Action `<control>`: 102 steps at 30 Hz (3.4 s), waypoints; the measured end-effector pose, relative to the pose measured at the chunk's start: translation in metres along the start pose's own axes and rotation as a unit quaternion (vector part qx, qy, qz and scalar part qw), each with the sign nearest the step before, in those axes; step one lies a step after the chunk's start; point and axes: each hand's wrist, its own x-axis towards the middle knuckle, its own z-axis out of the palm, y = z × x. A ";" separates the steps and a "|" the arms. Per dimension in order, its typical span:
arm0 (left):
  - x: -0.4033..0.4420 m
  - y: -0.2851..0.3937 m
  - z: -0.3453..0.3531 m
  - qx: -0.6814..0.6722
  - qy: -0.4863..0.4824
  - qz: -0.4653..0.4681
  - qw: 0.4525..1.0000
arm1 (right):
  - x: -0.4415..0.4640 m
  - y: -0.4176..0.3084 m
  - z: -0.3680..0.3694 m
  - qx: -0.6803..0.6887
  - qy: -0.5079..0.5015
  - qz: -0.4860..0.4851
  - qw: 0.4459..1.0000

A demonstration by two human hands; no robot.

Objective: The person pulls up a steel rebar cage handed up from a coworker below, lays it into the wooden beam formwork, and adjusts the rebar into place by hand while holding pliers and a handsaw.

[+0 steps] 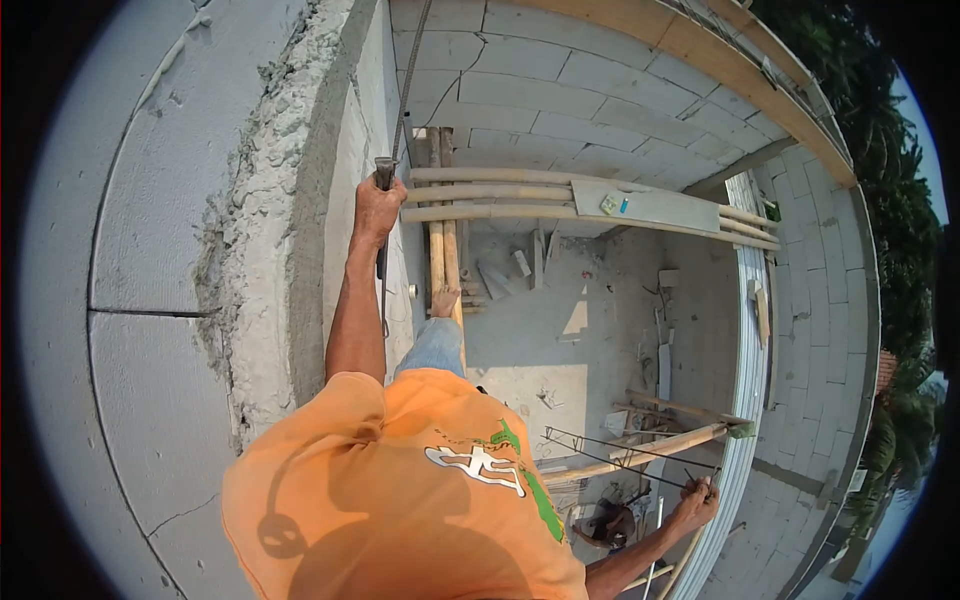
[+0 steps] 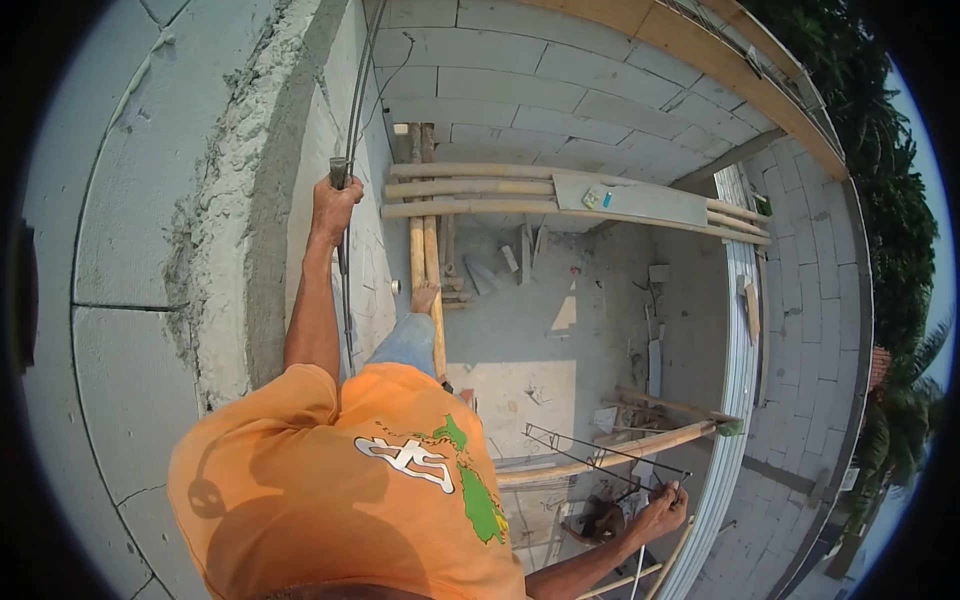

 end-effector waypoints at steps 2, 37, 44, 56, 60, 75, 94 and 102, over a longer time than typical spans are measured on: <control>0.021 -0.009 0.007 -0.006 0.001 -0.019 1.000 | 0.024 -0.016 0.004 -0.014 -0.005 -0.018 1.000; 0.387 0.105 0.115 -0.026 -0.023 0.045 0.998 | 0.180 -0.243 0.228 0.083 0.129 -0.041 0.987; 0.464 0.138 0.146 0.008 -0.007 0.043 0.999 | 0.267 -0.258 0.305 -0.040 0.053 -0.052 0.996; 0.677 0.221 0.214 0.129 0.062 0.031 0.989 | 0.386 -0.428 0.509 -0.010 -0.044 -0.067 0.997; 0.731 0.252 0.233 0.136 0.070 -0.008 0.988 | 0.439 -0.472 0.522 -0.012 -0.043 -0.088 0.995; 0.924 0.285 0.318 0.360 0.020 -0.098 0.928 | 0.444 -0.533 0.559 0.001 -0.020 -0.080 0.997; 0.986 0.239 0.355 0.423 -0.026 -0.064 0.904 | 0.373 -0.563 0.559 -0.003 0.009 -0.070 0.997; 1.015 0.271 0.292 0.404 -0.016 0.065 0.912 | 0.441 -0.573 0.470 -0.016 0.069 -0.120 0.990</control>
